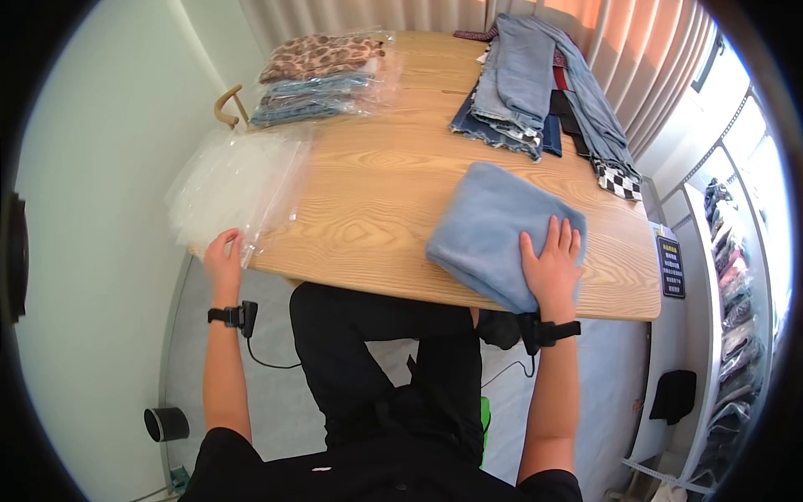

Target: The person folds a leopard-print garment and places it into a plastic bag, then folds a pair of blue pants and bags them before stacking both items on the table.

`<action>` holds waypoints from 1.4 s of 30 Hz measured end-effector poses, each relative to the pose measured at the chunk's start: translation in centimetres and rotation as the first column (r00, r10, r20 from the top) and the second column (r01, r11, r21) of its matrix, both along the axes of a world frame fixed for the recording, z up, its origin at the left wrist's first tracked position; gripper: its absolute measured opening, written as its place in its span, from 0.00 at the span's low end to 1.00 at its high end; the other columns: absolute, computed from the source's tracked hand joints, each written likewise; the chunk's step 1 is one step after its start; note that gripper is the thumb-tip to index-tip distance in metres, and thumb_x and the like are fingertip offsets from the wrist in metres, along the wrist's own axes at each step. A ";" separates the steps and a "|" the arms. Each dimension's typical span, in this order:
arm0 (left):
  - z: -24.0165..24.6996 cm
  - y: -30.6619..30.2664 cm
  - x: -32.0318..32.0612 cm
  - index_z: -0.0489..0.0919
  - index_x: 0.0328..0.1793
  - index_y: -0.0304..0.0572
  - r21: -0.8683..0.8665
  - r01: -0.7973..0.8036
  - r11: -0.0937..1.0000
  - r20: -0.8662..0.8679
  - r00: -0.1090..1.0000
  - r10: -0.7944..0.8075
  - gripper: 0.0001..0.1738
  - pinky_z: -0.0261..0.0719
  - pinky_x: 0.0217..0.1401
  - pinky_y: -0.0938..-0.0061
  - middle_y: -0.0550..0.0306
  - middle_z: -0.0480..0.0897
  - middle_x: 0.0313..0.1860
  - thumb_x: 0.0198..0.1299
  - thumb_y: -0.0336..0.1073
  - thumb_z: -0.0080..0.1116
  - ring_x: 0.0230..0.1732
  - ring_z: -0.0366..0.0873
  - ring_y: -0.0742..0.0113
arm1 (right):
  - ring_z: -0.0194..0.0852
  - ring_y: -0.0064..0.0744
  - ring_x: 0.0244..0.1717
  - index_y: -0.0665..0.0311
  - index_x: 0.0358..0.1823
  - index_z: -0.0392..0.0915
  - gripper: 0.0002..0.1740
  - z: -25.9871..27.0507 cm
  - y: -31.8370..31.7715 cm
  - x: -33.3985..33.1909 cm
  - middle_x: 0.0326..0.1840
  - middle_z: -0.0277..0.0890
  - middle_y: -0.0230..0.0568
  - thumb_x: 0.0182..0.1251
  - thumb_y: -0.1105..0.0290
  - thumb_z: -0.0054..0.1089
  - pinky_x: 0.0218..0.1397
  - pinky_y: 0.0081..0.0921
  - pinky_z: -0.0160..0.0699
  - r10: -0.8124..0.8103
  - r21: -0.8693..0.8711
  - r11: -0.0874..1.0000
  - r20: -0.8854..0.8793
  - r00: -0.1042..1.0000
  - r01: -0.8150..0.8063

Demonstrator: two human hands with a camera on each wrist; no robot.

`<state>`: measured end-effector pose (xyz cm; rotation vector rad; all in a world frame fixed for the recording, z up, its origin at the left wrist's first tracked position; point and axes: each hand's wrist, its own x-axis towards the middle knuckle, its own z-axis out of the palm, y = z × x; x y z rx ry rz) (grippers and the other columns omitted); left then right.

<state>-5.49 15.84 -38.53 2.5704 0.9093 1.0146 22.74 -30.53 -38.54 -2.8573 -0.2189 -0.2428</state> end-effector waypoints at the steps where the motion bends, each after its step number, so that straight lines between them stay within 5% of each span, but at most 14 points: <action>1: 0.8 -0.6 -0.1 0.82 0.46 0.41 0.087 -0.028 0.996 0.055 0.998 0.023 0.09 0.71 0.61 0.57 0.52 0.85 0.40 0.63 0.35 0.57 0.47 0.79 0.50 | 0.37 0.46 0.80 0.55 0.74 0.57 0.41 0.1 0.1 -0.2 0.79 0.47 0.43 0.66 0.40 0.48 0.66 0.70 0.51 0.004 0.000 1.000 0.006 1.000 -0.004; 8: 4.9 -2.6 -1.3 0.80 0.51 0.37 0.244 -0.118 0.963 0.164 0.983 0.079 0.11 0.70 0.64 0.59 0.49 0.83 0.47 0.68 0.34 0.51 0.51 0.78 0.50 | 0.39 0.48 0.80 0.59 0.72 0.60 0.40 0.4 0.3 -0.6 0.78 0.50 0.44 0.65 0.41 0.50 0.66 0.70 0.51 -0.009 0.012 1.000 0.078 0.997 0.008; 13: 8.1 -4.6 -0.9 0.76 0.55 0.31 -0.032 -0.079 0.996 0.365 0.927 0.085 0.14 0.70 0.62 0.67 0.47 0.82 0.51 0.72 0.34 0.46 0.53 0.78 0.59 | 0.41 0.48 0.79 0.58 0.71 0.62 0.40 0.7 0.2 -0.8 0.78 0.52 0.44 0.64 0.42 0.52 0.66 0.73 0.47 -0.014 0.048 0.999 0.073 0.997 0.010; 18: 11.1 -6.4 0.9 0.72 0.56 0.31 -0.031 0.118 0.992 0.508 0.857 -0.086 0.15 0.71 0.61 0.69 0.46 0.80 0.51 0.74 0.35 0.41 0.51 0.77 0.60 | 0.44 0.45 0.78 0.58 0.65 0.68 0.35 0.1 -0.5 -0.8 0.74 0.57 0.41 0.60 0.46 0.58 0.67 0.72 0.45 0.004 0.189 0.981 0.186 0.983 -0.040; 20: 12.2 -7.5 3.0 0.71 0.55 0.32 -0.017 0.228 0.974 0.525 0.831 -0.185 0.14 0.72 0.60 0.70 0.46 0.80 0.51 0.75 0.35 0.39 0.50 0.77 0.60 | 0.55 0.45 0.73 0.60 0.56 0.74 0.23 0.8 -1.5 -1.7 0.67 0.67 0.43 0.60 0.61 0.60 0.70 0.58 0.54 -0.042 0.294 0.955 0.290 0.956 -0.047; 22: 13.2 -8.9 5.7 0.70 0.56 0.35 -0.034 0.481 0.876 0.691 0.645 -0.326 0.14 0.72 0.60 0.67 0.47 0.79 0.50 0.74 0.37 0.41 0.50 0.75 0.61 | 0.68 0.43 0.64 0.64 0.47 0.76 0.13 0.5 -3.2 -2.3 0.57 0.74 0.44 0.59 0.78 0.55 0.66 0.40 0.64 -0.055 0.793 0.522 0.399 0.915 -0.314; 23: 13.4 -9.3 6.9 0.70 0.56 0.35 -0.026 0.519 0.854 0.683 0.633 -0.364 0.14 0.72 0.60 0.67 0.47 0.79 0.50 0.74 0.37 0.41 0.50 0.75 0.61 | 0.74 0.39 0.54 0.67 0.39 0.75 0.12 0.8 -3.9 -3.2 0.49 0.77 0.45 0.56 0.87 0.49 0.61 0.27 0.68 -0.163 0.833 0.464 0.414 0.896 -0.301; 25: 12.9 -10.5 9.5 0.70 0.57 0.38 -0.232 0.793 0.564 0.883 0.415 -0.221 0.15 0.71 0.60 0.64 0.49 0.78 0.50 0.72 0.40 0.45 0.52 0.74 0.60 | 0.74 0.38 0.52 0.67 0.38 0.74 0.10 0.1 -5.9 -5.2 0.48 0.76 0.45 0.57 0.86 0.50 0.60 0.28 0.69 -0.278 0.862 0.446 0.387 0.879 -0.239; 28: 11.0 -13.4 13.0 0.68 0.59 0.39 -0.481 0.796 0.367 0.868 0.493 0.069 0.18 0.70 0.63 0.61 0.50 0.77 0.50 0.71 0.42 0.48 0.55 0.73 0.59 | 0.73 0.36 0.50 0.66 0.36 0.73 0.08 -2.0 -9.4 -8.7 0.44 0.75 0.43 0.57 0.85 0.50 0.58 0.28 0.69 -0.415 0.883 0.446 0.352 0.839 -0.149; 32: 4.6 -13.7 16.2 0.67 0.59 0.38 -0.658 0.746 0.106 0.753 0.649 0.109 0.18 0.70 0.64 0.62 0.47 0.77 0.53 0.70 0.41 0.51 0.59 0.72 0.57 | 0.76 0.32 0.41 0.68 0.33 0.74 0.06 -8.2 -14.2 -14.8 0.35 0.76 0.42 0.58 0.84 0.49 0.50 0.27 0.73 -0.517 0.812 0.576 0.271 0.812 0.096; 34: 0.9 -14.1 17.1 0.68 0.58 0.36 -0.695 0.715 0.076 0.719 0.688 0.099 0.18 0.67 0.67 0.61 0.45 0.75 0.57 0.70 0.41 0.50 0.63 0.71 0.56 | 0.76 0.30 0.31 0.68 0.30 0.76 0.04 -12.1 -16.8 -19.5 0.27 0.77 0.39 0.58 0.81 0.52 0.42 0.27 0.76 -0.603 0.784 0.461 -0.066 0.795 0.415; 36: -1.7 -14.3 17.1 0.68 0.58 0.35 -0.726 0.687 0.035 0.687 0.722 0.083 0.18 0.65 0.71 0.60 0.44 0.74 0.61 0.70 0.41 0.49 0.66 0.69 0.56 | 0.78 0.31 0.28 0.67 0.30 0.79 0.03 -16.1 -19.5 -25.0 0.25 0.80 0.38 0.58 0.75 0.57 0.39 0.29 0.78 -0.550 0.573 0.543 -0.310 0.775 0.614; 39: -3.3 -14.7 16.7 0.64 0.58 0.35 -0.794 0.606 0.048 0.608 0.792 0.054 0.16 0.65 0.70 0.60 0.39 0.73 0.60 0.72 0.39 0.46 0.65 0.71 0.52 | 0.82 0.34 0.38 0.67 0.37 0.81 0.10 -22.5 -22.2 -32.6 0.35 0.84 0.44 0.56 0.69 0.61 0.45 0.30 0.80 -0.329 0.407 0.533 -0.708 0.625 0.742; 42: -2.1 -15.5 15.1 0.65 0.59 0.33 -0.792 0.591 0.153 0.605 0.794 0.062 0.18 0.63 0.72 0.61 0.40 0.73 0.63 0.73 0.41 0.45 0.67 0.69 0.54 | 0.82 0.36 0.43 0.68 0.42 0.81 0.14 -19.4 -20.6 -34.7 0.40 0.83 0.46 0.55 0.69 0.60 0.49 0.32 0.80 -0.232 0.266 0.690 -0.800 0.554 0.673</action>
